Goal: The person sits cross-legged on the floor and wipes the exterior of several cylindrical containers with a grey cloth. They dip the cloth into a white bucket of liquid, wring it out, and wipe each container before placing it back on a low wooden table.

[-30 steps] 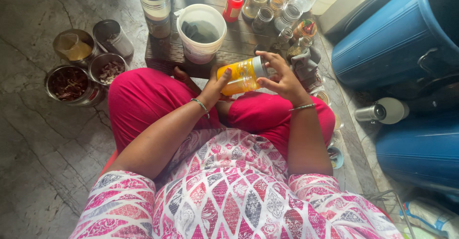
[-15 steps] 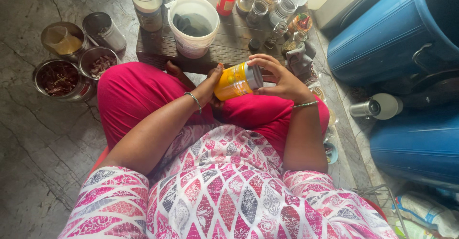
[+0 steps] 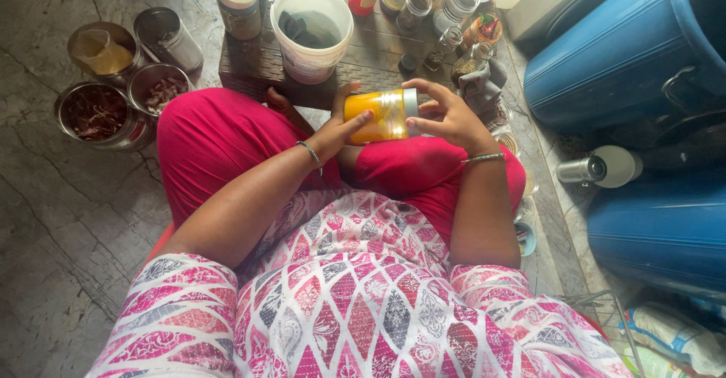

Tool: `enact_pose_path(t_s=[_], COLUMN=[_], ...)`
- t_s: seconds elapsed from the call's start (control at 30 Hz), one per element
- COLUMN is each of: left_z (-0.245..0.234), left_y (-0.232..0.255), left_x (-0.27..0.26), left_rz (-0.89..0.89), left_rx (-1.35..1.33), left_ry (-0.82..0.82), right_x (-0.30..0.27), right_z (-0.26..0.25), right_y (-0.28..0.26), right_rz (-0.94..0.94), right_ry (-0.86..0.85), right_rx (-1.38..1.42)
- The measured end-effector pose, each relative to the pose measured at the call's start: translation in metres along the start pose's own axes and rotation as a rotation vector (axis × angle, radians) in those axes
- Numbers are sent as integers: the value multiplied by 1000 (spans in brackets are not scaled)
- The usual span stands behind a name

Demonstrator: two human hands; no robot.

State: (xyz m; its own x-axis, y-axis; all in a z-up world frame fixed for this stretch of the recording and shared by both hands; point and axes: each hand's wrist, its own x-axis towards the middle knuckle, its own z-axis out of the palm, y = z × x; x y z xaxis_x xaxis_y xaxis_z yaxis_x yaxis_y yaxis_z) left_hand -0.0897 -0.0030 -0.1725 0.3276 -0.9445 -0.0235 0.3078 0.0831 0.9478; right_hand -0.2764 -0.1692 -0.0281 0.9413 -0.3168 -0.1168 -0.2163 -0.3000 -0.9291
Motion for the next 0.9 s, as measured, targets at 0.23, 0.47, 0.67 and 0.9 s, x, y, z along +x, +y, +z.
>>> enact_pose_path(t_s=[0.23,0.47,0.67,0.9], left_z=[-1,-5,-13,-8], left_y=[6,6,5,-11], left_x=[-7,6,8,9], left_rz=[298,-55,-239,-303], left_rx=[91,-335,-278,-150], left_ry=[-104,-49,-46,-43], right_x=[21,3,4,5], right_z=[6,-24,-14,-3], right_y=[44,44,18,16], right_rz=[112,234,-193,-196], right_ry=[184,-19,1,-86], right_rx=[14,245,172,160])
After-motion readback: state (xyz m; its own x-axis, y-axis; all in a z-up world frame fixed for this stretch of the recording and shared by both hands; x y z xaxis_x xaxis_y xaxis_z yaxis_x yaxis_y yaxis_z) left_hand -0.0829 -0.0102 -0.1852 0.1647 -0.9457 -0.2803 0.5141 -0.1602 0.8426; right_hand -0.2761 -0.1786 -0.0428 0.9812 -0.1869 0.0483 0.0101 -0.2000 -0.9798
